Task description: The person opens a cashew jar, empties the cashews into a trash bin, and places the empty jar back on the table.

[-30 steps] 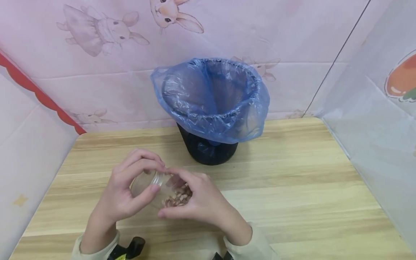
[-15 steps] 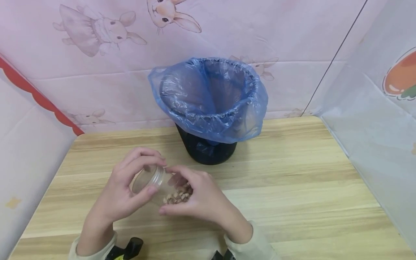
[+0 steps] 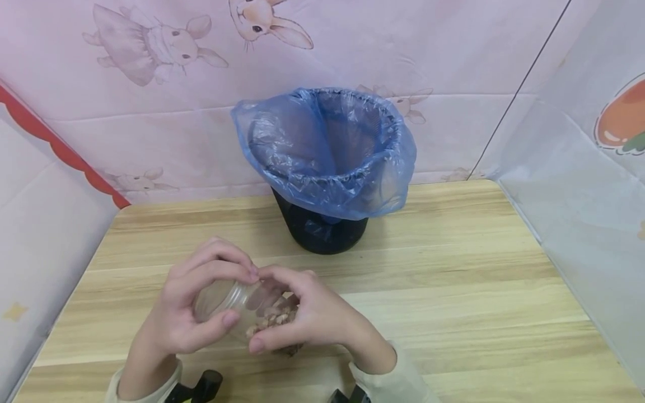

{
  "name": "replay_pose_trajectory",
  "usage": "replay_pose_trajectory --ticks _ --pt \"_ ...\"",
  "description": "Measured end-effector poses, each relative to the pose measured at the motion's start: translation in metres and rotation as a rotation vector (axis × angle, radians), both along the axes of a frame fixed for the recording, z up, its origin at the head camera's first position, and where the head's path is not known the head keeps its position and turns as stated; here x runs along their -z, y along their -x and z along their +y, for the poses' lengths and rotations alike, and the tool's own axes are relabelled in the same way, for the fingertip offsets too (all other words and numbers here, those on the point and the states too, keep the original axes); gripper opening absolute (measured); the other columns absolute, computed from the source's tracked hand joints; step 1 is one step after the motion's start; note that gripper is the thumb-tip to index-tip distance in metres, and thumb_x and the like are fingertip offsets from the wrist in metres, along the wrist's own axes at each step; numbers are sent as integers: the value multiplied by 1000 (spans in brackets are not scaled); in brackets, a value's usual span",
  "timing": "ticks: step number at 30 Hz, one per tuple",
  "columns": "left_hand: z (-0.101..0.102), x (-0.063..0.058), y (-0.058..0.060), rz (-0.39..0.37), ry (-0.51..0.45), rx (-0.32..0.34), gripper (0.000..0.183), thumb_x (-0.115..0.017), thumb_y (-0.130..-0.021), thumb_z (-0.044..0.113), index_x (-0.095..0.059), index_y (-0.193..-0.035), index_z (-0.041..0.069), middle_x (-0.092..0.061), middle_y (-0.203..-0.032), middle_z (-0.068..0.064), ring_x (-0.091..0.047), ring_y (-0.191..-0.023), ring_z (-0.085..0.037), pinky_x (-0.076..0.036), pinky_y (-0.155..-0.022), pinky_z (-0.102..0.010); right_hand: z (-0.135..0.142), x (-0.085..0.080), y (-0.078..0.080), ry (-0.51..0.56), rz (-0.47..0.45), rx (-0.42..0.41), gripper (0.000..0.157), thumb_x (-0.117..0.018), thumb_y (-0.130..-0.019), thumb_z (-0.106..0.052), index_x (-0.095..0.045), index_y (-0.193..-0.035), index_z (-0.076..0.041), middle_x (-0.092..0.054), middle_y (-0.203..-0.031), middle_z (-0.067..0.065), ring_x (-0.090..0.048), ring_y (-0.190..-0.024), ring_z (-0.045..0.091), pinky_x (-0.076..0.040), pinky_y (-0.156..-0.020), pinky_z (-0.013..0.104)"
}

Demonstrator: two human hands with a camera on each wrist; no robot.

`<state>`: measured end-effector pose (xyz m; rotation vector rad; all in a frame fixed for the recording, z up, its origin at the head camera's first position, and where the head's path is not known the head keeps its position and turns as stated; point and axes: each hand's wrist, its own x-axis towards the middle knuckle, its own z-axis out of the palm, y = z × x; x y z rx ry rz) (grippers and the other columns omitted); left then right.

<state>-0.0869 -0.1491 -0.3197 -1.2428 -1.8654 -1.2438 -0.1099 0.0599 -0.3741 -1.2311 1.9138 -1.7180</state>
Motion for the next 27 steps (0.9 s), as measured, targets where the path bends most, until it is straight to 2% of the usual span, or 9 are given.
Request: replay_pose_trajectory --ticks 5,9,13,17,22,27 --pt "-2 4 1 -21 18 -72 28 -66 -93 31 -70 -101 4 -66 -99 -8 -58 -91 -20 -47 -84 -27 -2 -2 0 -38 15 68 68 -88 -75 -37 -58 -134 -20 -70 -102 -3 -67 -90 13 -59 -73 33" --pt "-3 7 1 -138 71 -191 23 -69 -89 26 -70 -106 9 -66 -102 -1 -57 -91 -15 -47 -76 -24 -4 -1 0 -64 38 152 74 -90 -72 -28 -56 -138 -20 -71 -103 -4 -68 -92 15 -58 -74 32" --pt "-3 9 0 -254 129 -290 25 -71 -84 20 -70 -108 15 -66 -106 6 -56 -94 -11 -45 -72 -24 -6 -1 1 -88 82 230 76 -91 -71 -29 -56 -138 -18 -72 -105 -5 -69 -94 13 -57 -79 31" --pt "-3 11 1 -285 146 -335 25 -72 -85 23 -70 -109 16 -66 -108 8 -57 -93 -11 -45 -71 -25 -7 0 1 -115 105 281 78 -92 -69 -32 -57 -137 -18 -71 -107 -7 -68 -97 14 -56 -84 31" --pt "-3 12 2 -296 169 -373 26 -73 -86 27 -70 -110 17 -66 -110 9 -57 -96 -10 -47 -73 -28 -7 -1 0 -142 57 319 78 -93 -67 -33 -57 -136 -22 -69 -110 -11 -67 -101 14 -56 -86 31" --pt "-6 10 0 -309 204 -354 34 -74 -84 25 -69 -118 21 -64 -120 7 -54 -112 -13 -46 -92 -35 -7 0 0 -138 45 326 75 -93 -67 -29 -58 -133 -22 -69 -107 -9 -67 -100 13 -56 -84 33"
